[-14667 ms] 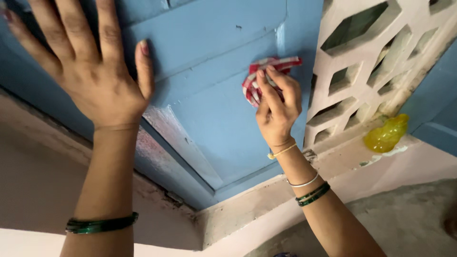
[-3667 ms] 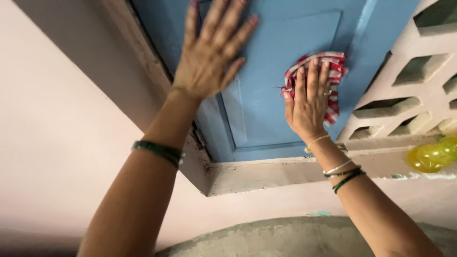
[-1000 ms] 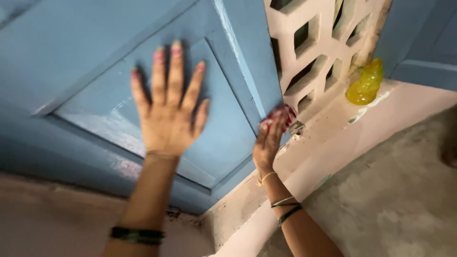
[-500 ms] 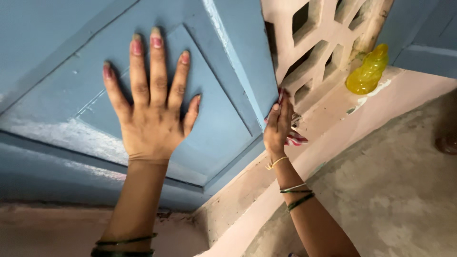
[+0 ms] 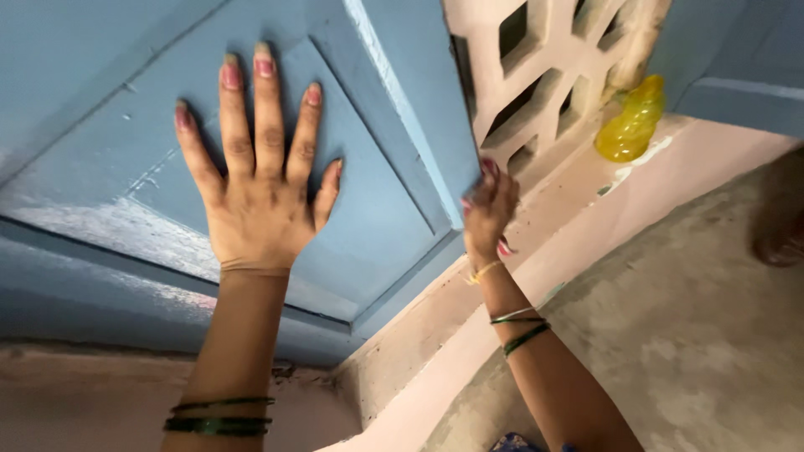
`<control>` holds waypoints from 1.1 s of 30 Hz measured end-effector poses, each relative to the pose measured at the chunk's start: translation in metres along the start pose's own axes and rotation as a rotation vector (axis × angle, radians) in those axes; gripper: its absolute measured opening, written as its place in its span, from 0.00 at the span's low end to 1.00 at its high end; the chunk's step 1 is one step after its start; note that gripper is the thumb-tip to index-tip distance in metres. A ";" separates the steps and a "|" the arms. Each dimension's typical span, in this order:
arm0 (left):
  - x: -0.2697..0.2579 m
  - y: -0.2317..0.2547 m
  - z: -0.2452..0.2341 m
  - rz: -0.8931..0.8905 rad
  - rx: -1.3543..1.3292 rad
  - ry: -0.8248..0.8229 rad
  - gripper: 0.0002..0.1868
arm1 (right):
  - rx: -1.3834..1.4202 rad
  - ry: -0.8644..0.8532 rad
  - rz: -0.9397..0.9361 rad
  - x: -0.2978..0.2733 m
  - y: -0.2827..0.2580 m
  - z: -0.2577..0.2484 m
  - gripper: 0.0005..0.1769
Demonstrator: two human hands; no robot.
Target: The person wipes a blue wooden door with a red and white checkered cloth. They systematically clean the door panels and edges, moving from the lower sections to the upper sections.
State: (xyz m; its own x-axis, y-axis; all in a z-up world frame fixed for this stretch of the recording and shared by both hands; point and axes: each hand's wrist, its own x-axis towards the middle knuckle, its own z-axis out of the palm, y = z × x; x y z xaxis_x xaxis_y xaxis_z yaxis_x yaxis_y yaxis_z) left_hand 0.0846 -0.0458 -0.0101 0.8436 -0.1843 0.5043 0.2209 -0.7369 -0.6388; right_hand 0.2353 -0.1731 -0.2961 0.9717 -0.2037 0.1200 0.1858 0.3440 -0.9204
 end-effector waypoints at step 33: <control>0.006 -0.005 -0.015 -0.007 0.027 0.079 0.36 | -0.643 -0.299 -0.933 0.014 -0.210 0.063 0.26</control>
State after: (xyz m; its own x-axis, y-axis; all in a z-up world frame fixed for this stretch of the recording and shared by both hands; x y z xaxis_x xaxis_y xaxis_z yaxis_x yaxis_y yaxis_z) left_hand 0.0812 -0.0533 0.0049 0.8011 -0.2306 0.5523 0.2408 -0.7206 -0.6502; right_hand 0.2190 -0.1907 -0.0779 0.5095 0.1203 0.8520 0.8197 -0.3689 -0.4381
